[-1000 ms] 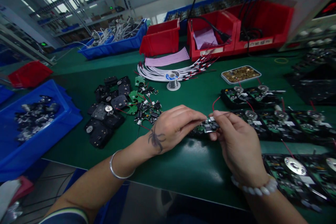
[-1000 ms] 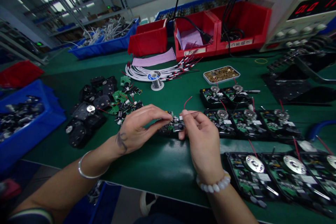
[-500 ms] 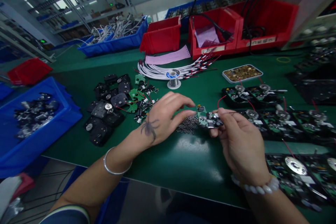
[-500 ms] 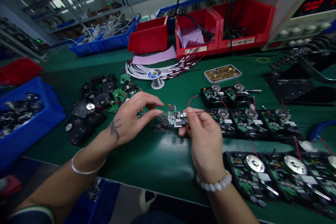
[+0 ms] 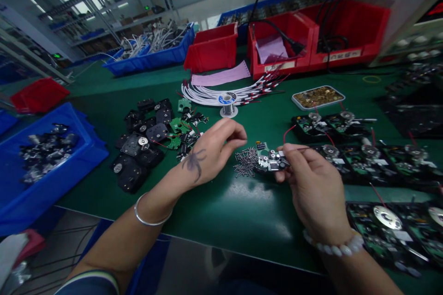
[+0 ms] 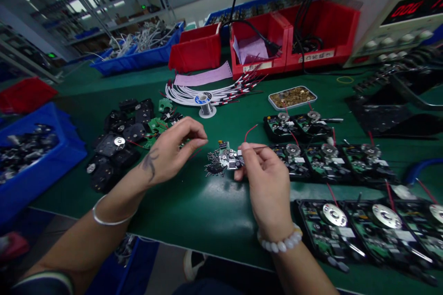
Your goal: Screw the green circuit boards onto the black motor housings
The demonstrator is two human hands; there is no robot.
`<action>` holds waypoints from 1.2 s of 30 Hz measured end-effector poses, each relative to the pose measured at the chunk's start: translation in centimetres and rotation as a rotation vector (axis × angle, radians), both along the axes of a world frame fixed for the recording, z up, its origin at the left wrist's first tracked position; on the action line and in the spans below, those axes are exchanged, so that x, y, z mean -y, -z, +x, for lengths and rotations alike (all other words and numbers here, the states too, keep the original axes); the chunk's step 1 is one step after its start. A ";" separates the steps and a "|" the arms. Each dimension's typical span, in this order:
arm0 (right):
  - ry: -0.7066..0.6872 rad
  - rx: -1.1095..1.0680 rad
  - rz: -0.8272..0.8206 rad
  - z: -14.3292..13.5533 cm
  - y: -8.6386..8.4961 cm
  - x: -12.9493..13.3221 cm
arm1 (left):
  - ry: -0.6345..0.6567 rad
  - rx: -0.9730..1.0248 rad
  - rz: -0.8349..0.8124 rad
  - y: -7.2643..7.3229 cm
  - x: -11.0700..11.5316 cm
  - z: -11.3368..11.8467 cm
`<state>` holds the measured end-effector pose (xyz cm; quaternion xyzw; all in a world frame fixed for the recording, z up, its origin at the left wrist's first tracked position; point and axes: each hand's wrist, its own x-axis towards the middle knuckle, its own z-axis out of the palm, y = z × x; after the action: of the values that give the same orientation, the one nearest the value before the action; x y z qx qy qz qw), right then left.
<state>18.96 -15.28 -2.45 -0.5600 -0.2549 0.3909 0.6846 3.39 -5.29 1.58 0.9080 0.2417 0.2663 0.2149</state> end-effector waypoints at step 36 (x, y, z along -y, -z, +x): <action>-0.021 0.041 -0.057 0.0 -0.4 0.2 | 0.240 0.133 -0.107 0.4 0.7 0.3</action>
<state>18.95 -15.52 -2.07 -0.5843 -0.2633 0.3938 0.6589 3.73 -6.01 1.15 0.8980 0.1307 0.2850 0.3087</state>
